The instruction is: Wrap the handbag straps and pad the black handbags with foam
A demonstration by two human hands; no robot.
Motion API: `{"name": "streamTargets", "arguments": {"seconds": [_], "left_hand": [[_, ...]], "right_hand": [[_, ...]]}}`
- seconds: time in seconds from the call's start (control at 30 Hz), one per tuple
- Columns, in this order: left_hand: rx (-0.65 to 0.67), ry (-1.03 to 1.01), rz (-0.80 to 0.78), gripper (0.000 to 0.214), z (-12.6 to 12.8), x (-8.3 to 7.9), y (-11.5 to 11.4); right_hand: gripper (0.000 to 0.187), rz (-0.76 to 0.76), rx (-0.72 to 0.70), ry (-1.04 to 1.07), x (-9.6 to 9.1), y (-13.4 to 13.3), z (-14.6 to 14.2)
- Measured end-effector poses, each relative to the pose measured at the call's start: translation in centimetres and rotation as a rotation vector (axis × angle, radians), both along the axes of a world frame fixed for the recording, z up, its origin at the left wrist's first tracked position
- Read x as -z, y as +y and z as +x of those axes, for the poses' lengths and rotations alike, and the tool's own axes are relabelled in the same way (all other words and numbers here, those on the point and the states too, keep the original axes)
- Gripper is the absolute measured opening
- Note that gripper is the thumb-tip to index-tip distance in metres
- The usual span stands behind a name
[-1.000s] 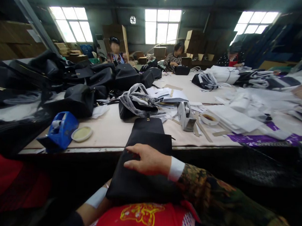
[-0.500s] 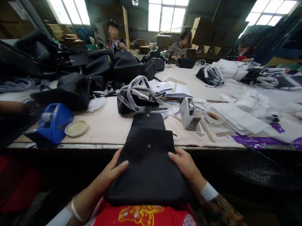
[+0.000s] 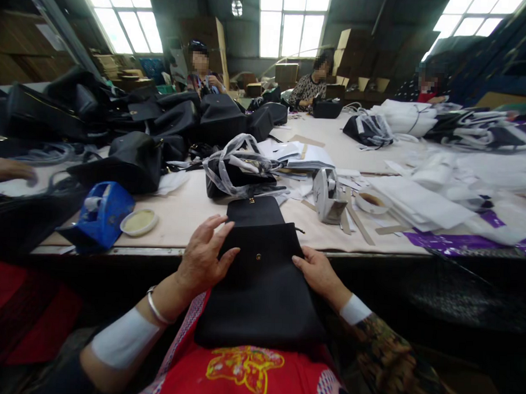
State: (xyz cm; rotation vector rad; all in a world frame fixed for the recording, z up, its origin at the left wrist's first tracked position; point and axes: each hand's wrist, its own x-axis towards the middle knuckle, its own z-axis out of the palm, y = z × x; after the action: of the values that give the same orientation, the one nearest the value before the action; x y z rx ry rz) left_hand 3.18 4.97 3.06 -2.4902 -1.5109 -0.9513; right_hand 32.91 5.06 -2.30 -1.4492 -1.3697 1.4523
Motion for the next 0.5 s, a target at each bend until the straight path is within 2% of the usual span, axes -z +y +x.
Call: {"name": "streamTargets", "arguments": {"seconds": [0.1,0.17,0.2,0.23,0.3,0.37,0.43,0.5], "left_hand": [[0.193,0.233,-0.167,0.056,2.4,0.5,2.1],[0.189,0.309,-0.315,0.064,3.6,1.5,3.2],[0.173,0.321,-0.365,0.068,3.9,1.9,3.6],[0.158,0.322,-0.395,0.07,4.1,2.3,3.9],[0.159,0.321,-0.415,0.072,4.0,2.6,4.3],[0.185,0.325,-0.421,0.071,3.5,2.6,4.6],[0.218,0.325,-0.424,0.065,2.9,2.5,5.1],[0.155,0.295,-0.422,0.058,2.3,2.4,6.1]], "right_hand": [[0.031,0.196,-0.025,-0.427,-1.2,-0.1,-0.2],[0.034,0.441,0.017,-0.77,-2.7,-0.1,-0.6],[0.037,0.578,0.033,-0.877,-3.5,0.0,-0.9],[0.041,0.71,0.03,-0.925,-4.3,0.1,-1.3],[0.047,0.903,-0.076,-0.918,-5.0,0.6,-2.3],[0.05,0.958,-0.252,-0.918,-4.5,1.3,-3.2],[0.054,0.91,-0.416,-0.959,-2.9,2.0,-4.0],[0.058,0.837,-0.485,-0.988,-1.4,2.7,-4.3]]}}
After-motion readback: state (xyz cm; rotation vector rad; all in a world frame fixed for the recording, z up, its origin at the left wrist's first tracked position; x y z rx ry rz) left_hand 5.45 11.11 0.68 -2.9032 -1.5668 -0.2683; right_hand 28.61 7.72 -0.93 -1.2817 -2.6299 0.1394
